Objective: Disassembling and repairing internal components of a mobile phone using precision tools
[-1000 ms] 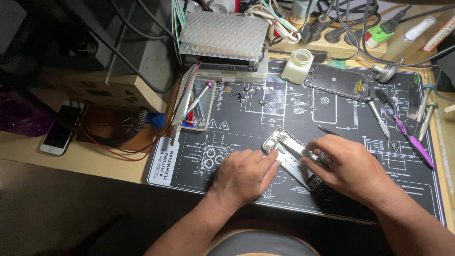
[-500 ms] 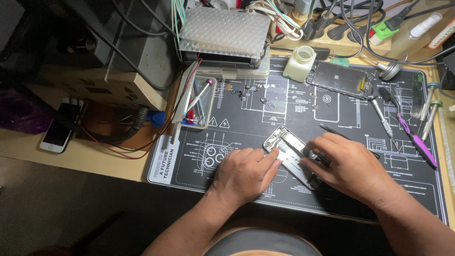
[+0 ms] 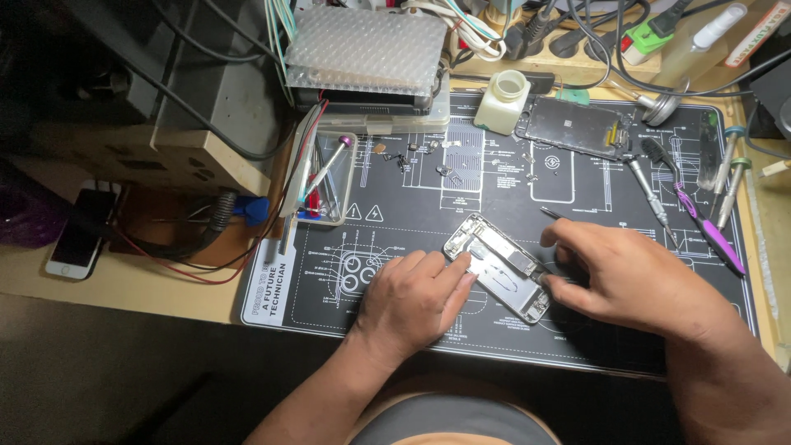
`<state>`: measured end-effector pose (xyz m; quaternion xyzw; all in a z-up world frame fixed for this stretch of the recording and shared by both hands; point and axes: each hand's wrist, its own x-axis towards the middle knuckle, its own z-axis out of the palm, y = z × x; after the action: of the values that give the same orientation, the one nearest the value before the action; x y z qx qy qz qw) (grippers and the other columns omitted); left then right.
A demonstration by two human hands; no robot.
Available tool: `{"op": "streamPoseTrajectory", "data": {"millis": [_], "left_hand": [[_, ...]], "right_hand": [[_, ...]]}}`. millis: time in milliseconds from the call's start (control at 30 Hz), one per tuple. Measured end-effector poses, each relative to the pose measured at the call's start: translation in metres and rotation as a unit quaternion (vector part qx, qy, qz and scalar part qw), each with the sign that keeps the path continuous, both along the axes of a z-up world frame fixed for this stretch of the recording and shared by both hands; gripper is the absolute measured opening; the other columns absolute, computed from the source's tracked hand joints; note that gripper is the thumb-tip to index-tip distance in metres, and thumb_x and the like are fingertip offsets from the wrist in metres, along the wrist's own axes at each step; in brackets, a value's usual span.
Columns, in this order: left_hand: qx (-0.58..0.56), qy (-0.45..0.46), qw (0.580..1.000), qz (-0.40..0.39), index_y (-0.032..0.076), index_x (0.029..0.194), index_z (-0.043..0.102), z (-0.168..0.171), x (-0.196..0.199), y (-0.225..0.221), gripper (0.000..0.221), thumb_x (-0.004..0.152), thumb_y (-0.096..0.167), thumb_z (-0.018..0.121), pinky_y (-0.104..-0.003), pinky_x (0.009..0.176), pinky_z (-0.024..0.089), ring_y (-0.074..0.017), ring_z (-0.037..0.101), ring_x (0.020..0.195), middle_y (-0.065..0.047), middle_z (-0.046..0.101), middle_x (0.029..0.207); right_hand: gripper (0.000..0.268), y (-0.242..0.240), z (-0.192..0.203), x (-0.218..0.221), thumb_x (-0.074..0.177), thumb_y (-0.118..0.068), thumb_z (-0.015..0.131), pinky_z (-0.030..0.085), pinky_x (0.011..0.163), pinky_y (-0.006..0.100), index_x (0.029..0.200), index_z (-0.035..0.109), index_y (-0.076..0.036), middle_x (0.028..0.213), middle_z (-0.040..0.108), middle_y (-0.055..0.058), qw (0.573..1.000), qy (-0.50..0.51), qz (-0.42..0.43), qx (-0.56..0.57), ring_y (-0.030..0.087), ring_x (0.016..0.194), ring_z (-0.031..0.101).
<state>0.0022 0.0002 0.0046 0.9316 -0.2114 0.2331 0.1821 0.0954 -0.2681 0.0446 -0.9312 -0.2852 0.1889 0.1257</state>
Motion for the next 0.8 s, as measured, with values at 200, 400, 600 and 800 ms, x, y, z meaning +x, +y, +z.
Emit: {"op": "streamPoseTrajectory", "data": {"millis": [200,400,600,800], "left_hand": [[-0.003,0.01,1.0,0.002,0.011,0.114,0.074,0.001,0.0,0.0,0.024,0.1,0.028,0.064,-0.039,0.052,0.04,-0.0235,0.05,0.065,-0.003,0.052,0.076],[-0.001,0.008,1.0,0.006,0.012,0.112,0.075,0.002,0.0,-0.001,0.023,0.099,0.027,0.064,-0.038,0.051,0.041,-0.0236,0.052,0.066,-0.003,0.054,0.077],[-0.019,0.019,1.0,0.007,0.012,0.114,0.075,0.0,0.0,-0.001,0.024,0.099,0.028,0.065,-0.039,0.054,0.042,-0.0238,0.053,0.068,-0.002,0.055,0.077],[-0.007,0.007,1.0,0.007,0.012,0.113,0.075,0.0,0.0,0.0,0.023,0.099,0.028,0.065,-0.039,0.053,0.041,-0.0238,0.052,0.065,-0.003,0.053,0.075]], "right_hand": [[0.027,0.005,-0.009,0.001,0.082,-0.029,0.068,0.054,0.068,0.038,0.105,0.058,-0.02,0.082,0.074,0.0,0.999,0.005,-0.002,0.031,0.027,0.073,0.07],[0.029,0.0,-0.014,0.004,0.082,-0.023,0.069,0.053,0.068,0.038,0.109,0.058,-0.018,0.085,0.075,0.003,0.998,-0.005,0.014,0.062,0.029,0.073,0.07],[0.034,-0.002,-0.012,0.005,0.082,-0.021,0.067,0.054,0.074,0.039,0.115,0.059,-0.016,0.095,0.077,0.006,0.997,0.009,0.021,0.079,0.031,0.08,0.073],[0.022,0.0,-0.013,0.006,0.085,-0.018,0.067,0.048,0.06,0.033,0.106,0.064,-0.019,0.067,0.064,0.0,0.993,0.024,0.032,0.114,0.021,0.057,0.056]]}}
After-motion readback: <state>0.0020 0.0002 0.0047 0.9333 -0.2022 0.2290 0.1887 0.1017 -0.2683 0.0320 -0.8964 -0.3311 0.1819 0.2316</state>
